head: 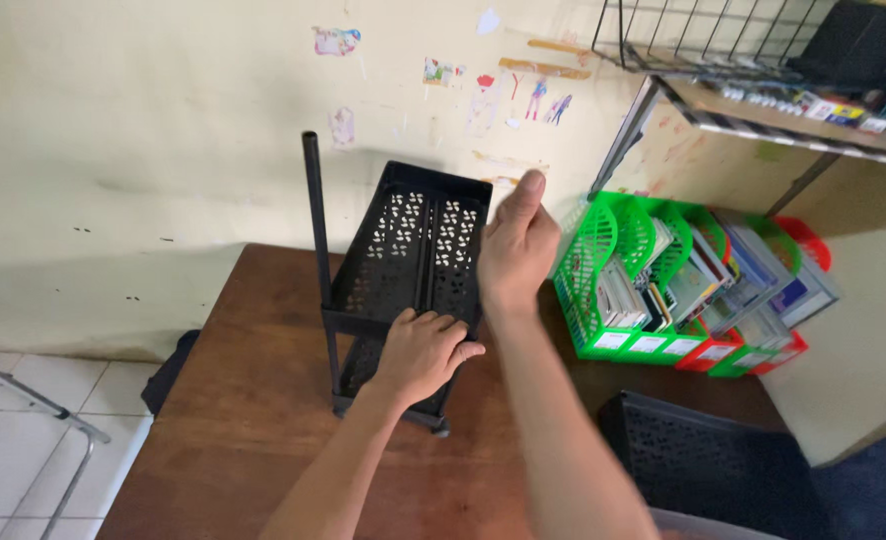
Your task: The person assembles a black metal shelving unit by inserting vertical poles into a perforated tray and securing a second tray on top. The person handles the trays and poles by hand, aligning and pressing components together to form a two-tier shelf.
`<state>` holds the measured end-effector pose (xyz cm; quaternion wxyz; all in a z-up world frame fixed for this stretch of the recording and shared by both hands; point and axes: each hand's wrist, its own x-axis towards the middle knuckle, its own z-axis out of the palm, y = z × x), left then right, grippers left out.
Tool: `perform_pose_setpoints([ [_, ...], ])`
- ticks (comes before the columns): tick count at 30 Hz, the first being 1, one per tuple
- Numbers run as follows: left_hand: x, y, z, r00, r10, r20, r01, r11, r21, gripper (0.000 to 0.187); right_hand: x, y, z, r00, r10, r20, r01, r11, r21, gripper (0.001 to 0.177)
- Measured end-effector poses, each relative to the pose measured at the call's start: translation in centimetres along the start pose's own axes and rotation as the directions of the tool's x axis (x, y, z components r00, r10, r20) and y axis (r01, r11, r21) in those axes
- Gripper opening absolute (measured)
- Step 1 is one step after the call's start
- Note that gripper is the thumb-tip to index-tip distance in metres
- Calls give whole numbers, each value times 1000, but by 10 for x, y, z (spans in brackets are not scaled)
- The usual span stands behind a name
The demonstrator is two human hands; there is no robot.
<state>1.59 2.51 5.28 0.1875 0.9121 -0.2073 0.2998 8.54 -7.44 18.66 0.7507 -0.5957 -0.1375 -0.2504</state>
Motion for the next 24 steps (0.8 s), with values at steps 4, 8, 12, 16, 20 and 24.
perform_pose_setpoints([
  [4,1,-2,-7,1000,-22,-11,22,1000,2,28,-16,4,19,971,-186,-153,135,947,-292,65],
  [8,-2,-15,-19,1000,4,28,-4,1000,-26,32,-19,25,-13,915,97,393,-189,961,204,51],
  [12,-9,-18,-24,995,22,98,-17,999,-45,28,-39,59,-37,579,304,757,-580,806,120,53],
  [16,-5,-13,-18,997,-21,74,23,1000,-21,23,-45,75,-39,735,328,593,-512,843,168,51],
  [20,1,-2,-4,997,-45,56,43,998,36,10,-60,78,-24,971,236,48,-235,971,-36,51],
  [24,5,2,-2,990,-102,97,99,995,28,12,-73,71,-11,972,72,-226,-134,952,-274,51],
])
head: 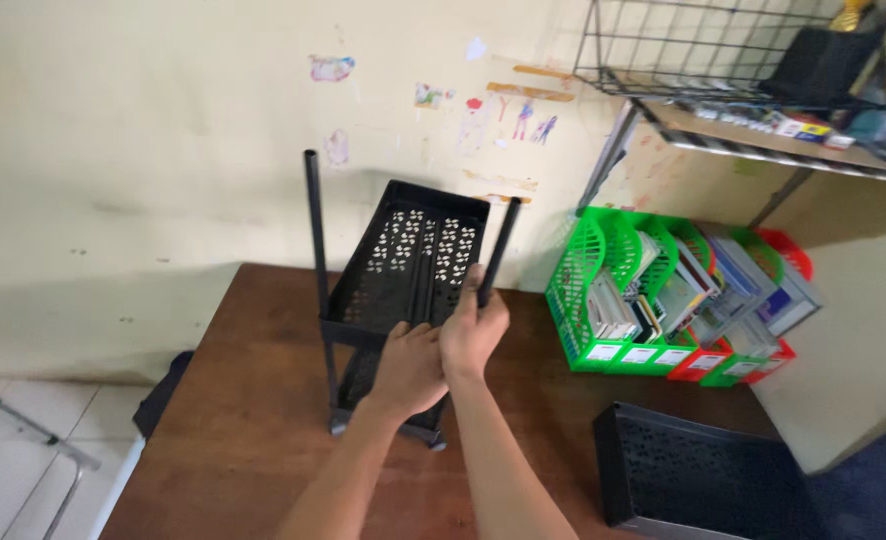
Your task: The person assembles a black metal shelving unit by inserting vertical poles into a perforated tray and securing a second tray on top. The person handles the trays and poles by hand, aligning and pressing components together to form a two-tier shelf.
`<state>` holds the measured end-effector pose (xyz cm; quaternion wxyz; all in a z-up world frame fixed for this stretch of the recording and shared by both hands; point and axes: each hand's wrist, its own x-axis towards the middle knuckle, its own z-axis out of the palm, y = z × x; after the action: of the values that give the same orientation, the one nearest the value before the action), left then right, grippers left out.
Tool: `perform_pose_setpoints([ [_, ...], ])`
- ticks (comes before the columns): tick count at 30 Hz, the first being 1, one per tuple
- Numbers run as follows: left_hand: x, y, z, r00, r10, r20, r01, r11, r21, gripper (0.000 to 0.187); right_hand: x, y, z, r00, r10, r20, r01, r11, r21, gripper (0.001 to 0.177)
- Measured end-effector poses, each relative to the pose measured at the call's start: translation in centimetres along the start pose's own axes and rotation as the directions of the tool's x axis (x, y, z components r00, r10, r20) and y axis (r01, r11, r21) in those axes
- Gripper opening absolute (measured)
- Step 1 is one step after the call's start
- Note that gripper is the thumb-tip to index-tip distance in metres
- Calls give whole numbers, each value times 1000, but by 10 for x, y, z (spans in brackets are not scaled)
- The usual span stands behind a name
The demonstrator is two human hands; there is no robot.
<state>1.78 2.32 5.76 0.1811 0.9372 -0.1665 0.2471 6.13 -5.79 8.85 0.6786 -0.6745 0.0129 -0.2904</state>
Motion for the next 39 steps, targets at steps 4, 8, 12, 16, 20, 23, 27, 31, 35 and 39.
perform_pose_setpoints([
  [4,-2,-9,-8,996,66,-58,-71,992,-100,20,23,-17,-20,786,55,616,-303,903,306,46],
  [8,4,-13,-11,992,11,125,-3,998,-63,28,79,-43,-27,439,-274,856,-493,722,485,62],
  [12,-1,-18,-15,997,80,19,-77,991,-107,40,76,-52,-12,472,-165,866,-642,609,466,74],
  [16,2,-19,-20,997,12,71,-5,996,-95,63,44,-59,9,889,43,455,-259,868,424,71],
  [20,-2,-25,-30,982,-74,173,94,990,-110,42,16,-63,32,960,24,280,-132,919,372,68],
  [23,-12,-37,-34,979,-83,188,106,988,-116,40,5,-47,25,904,-63,422,-114,917,381,65],
  [27,-20,-55,-28,999,17,45,-11,989,-145,38,13,-8,2,797,26,603,62,990,-125,59],
  [31,-26,-72,-22,990,71,-122,-85,990,-116,43,27,19,-31,490,-370,789,773,603,-197,32],
  [35,-40,-84,-21,991,-39,-124,19,987,-158,42,31,28,-46,315,-386,867,902,407,-146,30],
  [39,-48,-100,-35,977,-198,-84,164,940,-299,43,47,29,-52,376,-271,886,876,415,-245,33],
])
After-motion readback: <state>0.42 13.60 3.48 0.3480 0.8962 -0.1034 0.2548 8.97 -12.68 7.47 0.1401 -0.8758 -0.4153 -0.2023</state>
